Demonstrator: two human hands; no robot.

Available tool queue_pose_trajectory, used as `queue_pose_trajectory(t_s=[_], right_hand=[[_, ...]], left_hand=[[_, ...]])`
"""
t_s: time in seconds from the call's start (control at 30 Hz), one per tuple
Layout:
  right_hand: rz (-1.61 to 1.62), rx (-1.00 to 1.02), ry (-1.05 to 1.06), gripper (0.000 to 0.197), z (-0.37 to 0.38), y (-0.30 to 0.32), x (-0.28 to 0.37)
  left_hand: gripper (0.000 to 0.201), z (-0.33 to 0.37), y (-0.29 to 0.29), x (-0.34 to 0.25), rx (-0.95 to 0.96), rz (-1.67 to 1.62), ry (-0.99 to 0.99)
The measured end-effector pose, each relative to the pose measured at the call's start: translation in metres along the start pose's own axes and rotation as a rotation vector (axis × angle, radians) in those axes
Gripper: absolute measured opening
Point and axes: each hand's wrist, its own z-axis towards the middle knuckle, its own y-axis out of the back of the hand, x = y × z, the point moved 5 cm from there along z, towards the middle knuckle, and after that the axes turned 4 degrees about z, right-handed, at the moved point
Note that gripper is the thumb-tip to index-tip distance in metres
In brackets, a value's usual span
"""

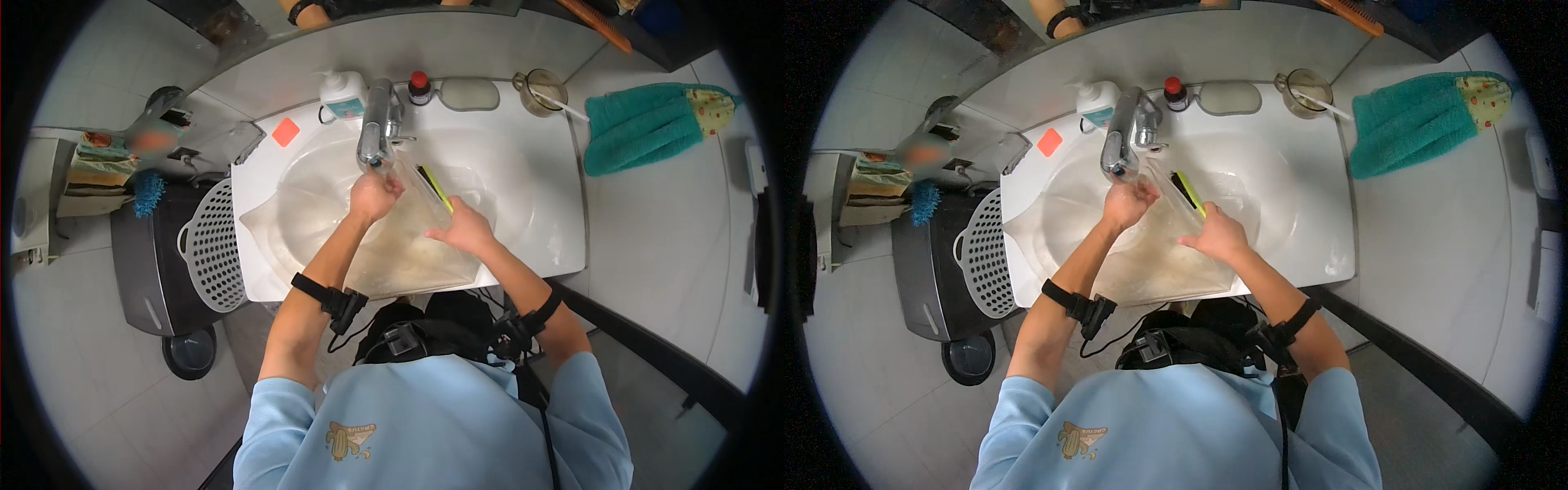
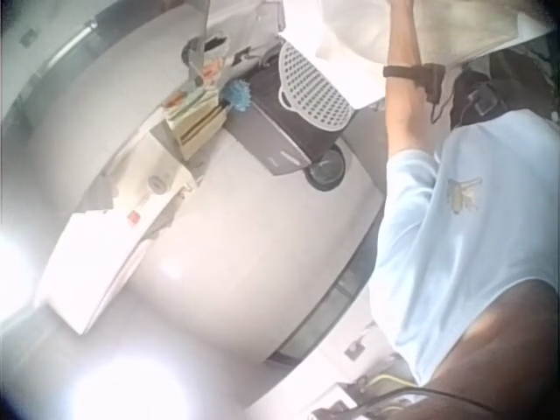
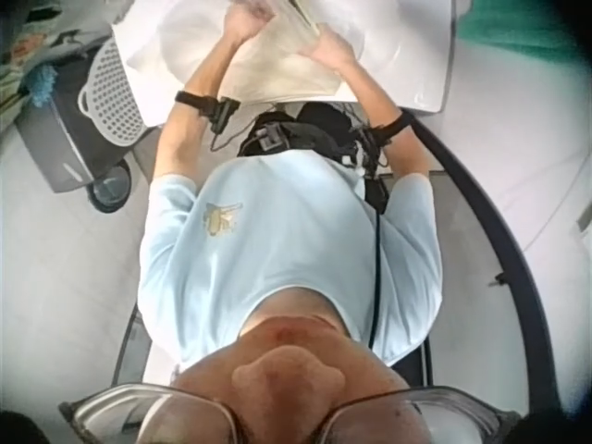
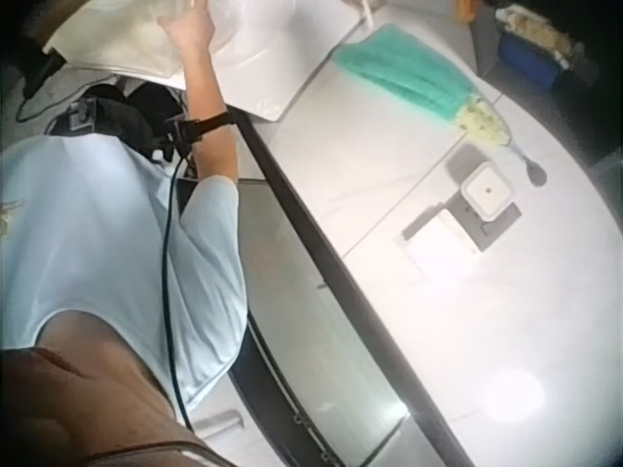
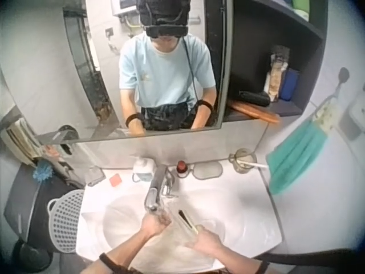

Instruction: Cleaning a large transparent plastic sheet in a bathroom sink using a brush and water.

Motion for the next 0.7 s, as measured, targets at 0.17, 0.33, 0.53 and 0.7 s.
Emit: queue_pose_trajectory(t_s=[0.17,0.33,0.53,0.7], right_hand=[[0.011,-0.023,0.013,0.088,-0.001,0.006,0.001],[-0.079,-0.001,0.056,0.089,0.0,-0.012,0.007],[0.026,-0.005,0.033,0.088,0.0,-0.002,0.009],[-0.048,-0.021,0.132,0.075,0.003,-0.004,0.032]], left_hand=[[0.026,-0.003,0.035,-0.026,-0.133,-0.489,-0.213],[0.04,0.002,-0.008,0.017,0.174,-0.111,-0.205],[0.035,0.007,0.004,0.032,0.069,-0.036,-0.08],[0.049,-0.021,0.018,0.057,0.223,0.141,-0.188]])
